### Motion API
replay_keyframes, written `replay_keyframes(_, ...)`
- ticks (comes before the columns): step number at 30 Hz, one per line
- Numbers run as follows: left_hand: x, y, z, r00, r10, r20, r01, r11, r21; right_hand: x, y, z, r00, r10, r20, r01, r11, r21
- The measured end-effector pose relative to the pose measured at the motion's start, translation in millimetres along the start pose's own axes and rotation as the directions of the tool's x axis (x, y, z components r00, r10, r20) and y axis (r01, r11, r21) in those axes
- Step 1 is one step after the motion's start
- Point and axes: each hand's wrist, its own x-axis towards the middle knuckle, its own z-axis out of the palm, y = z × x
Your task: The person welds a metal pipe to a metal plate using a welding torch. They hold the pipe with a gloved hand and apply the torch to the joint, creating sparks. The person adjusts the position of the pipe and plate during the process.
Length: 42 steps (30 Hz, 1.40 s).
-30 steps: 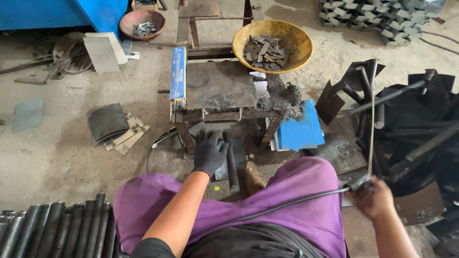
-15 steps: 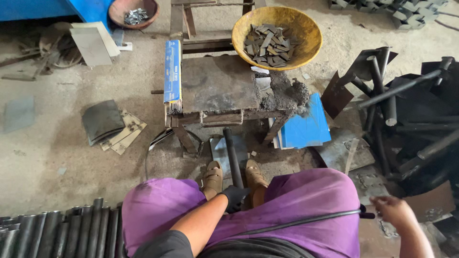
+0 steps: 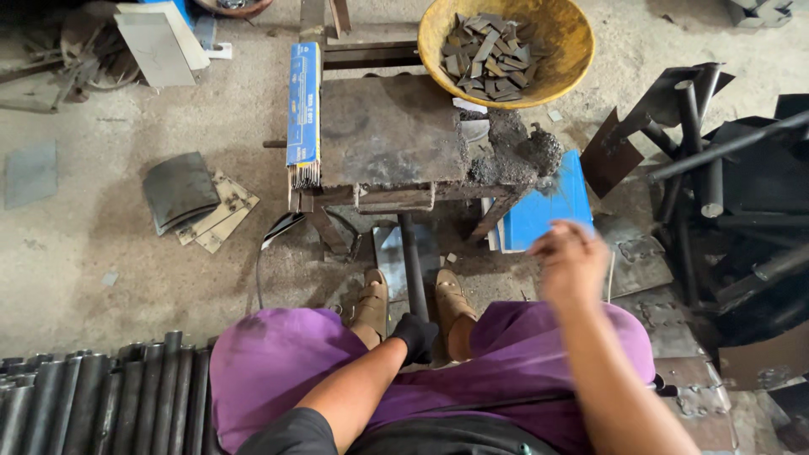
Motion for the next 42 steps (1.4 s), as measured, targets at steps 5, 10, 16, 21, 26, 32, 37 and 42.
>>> replay_keyframes(5,3.8,-13.5,5.9,0.911,-0.378,0.167,0.361,0.531,-0.767,-23.0,87.9,20.2,0.829,-0.155,0.538,0.525,0.547,-0.652)
replay_keyframes(10,-5.0,-14.5,8.8,0.812,-0.429,0.396,0.416,-0.05,-0.908,-1.1,110.6,18.3,0.955,0.082,0.283,0.165,0.646,-0.745)
replay_keyframes(16,0.9,-21.9,16.7,0.999,0.003,0.035,0.001,0.995,-0.102,2.3,94.1,20.5,0.966,0.202,0.16,-0.008,0.642,-0.767)
replay_keyframes(21,1.9,1.9,-4.2,0.776,-0.528,0.344,0.383,-0.039,-0.923,-7.2,90.3,19.5,0.96,0.189,0.207,0.024,0.682,-0.731)
replay_keyframes(26,-9.5,35.1,-57.1,0.722,-0.579,0.379,0.335,-0.188,-0.923,-2.0,92.9,4.2,0.956,0.259,0.138,-0.042,0.586,-0.809)
replay_keyframes(32,15.7,49.1,-66.8,0.697,-0.717,0.011,0.083,0.065,-0.994,-0.2,108.0,-18.6,0.968,0.2,0.148,-0.011,0.628,-0.778)
replay_keyframes(37,18.1,35.8,-106.9,0.769,-0.608,0.2,0.104,-0.189,-0.976,-0.3,112.9,-15.8,0.959,0.219,0.178,-0.012,0.663,-0.748)
replay_keyframes(42,5.6,30.2,-92.3,0.809,-0.538,0.237,0.172,-0.168,-0.971,-1.5,106.3,-5.6,0.958,0.217,0.189,0.013,0.625,-0.781)
